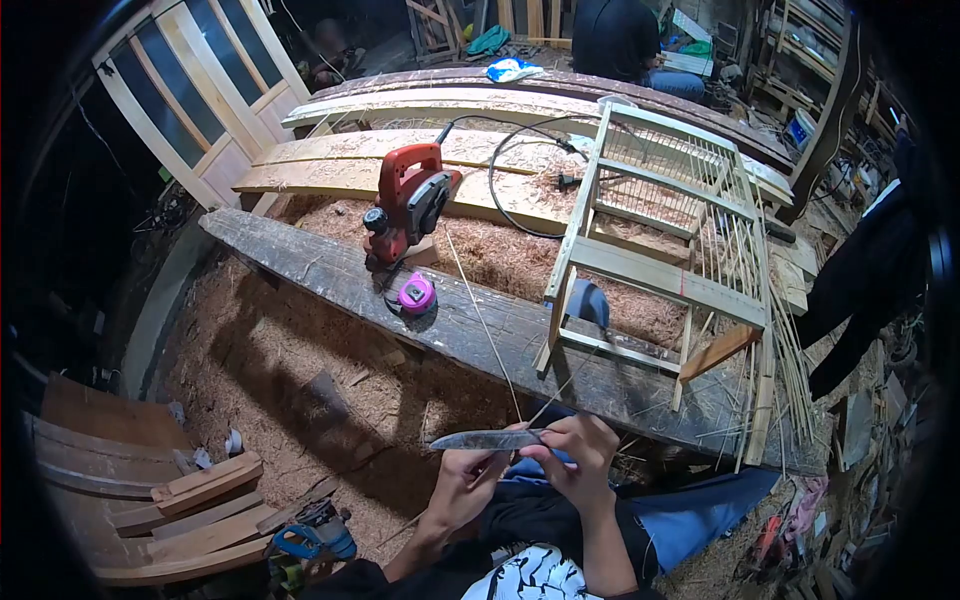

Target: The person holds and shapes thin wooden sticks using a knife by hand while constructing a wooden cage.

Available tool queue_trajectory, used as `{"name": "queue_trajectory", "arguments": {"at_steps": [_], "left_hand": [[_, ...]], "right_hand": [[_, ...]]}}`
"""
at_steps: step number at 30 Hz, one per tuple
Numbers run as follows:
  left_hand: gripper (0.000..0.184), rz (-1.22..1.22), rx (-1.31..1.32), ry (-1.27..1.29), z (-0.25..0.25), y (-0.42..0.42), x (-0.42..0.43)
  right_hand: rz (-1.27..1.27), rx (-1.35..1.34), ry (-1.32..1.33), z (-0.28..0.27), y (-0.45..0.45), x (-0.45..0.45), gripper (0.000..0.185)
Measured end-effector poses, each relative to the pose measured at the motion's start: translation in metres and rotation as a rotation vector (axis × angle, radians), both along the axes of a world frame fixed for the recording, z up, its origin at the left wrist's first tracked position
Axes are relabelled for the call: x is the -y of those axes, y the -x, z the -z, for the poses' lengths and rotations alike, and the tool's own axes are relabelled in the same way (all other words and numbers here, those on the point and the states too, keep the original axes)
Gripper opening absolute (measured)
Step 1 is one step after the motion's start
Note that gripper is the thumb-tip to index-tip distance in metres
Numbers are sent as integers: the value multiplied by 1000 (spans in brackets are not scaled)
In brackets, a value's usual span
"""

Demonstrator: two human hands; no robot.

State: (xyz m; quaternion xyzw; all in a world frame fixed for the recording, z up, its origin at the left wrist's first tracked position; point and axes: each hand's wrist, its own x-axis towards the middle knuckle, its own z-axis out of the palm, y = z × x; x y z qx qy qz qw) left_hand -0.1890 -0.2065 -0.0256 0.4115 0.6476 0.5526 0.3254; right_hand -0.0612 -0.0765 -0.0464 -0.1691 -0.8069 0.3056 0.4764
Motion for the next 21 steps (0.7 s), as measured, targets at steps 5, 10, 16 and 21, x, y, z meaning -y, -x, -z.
{"name": "queue_trajectory", "arguments": {"at_steps": [5,10,16,21], "left_hand": [[29,-165,302,64,-35,-1,0],[34,-43,378,49,-16,10,6],[39,69,386,26,-22,-4,-26],[42,153,498,66,-17,-17,-40]], "right_hand": [[324,26,-162,15,-35,-22,29],[527,-262,70,26,-74,-41,23],[165,-30,14,-3,-26,-12,32],[136,-38,-1,-8,-26,-15,31]]}}
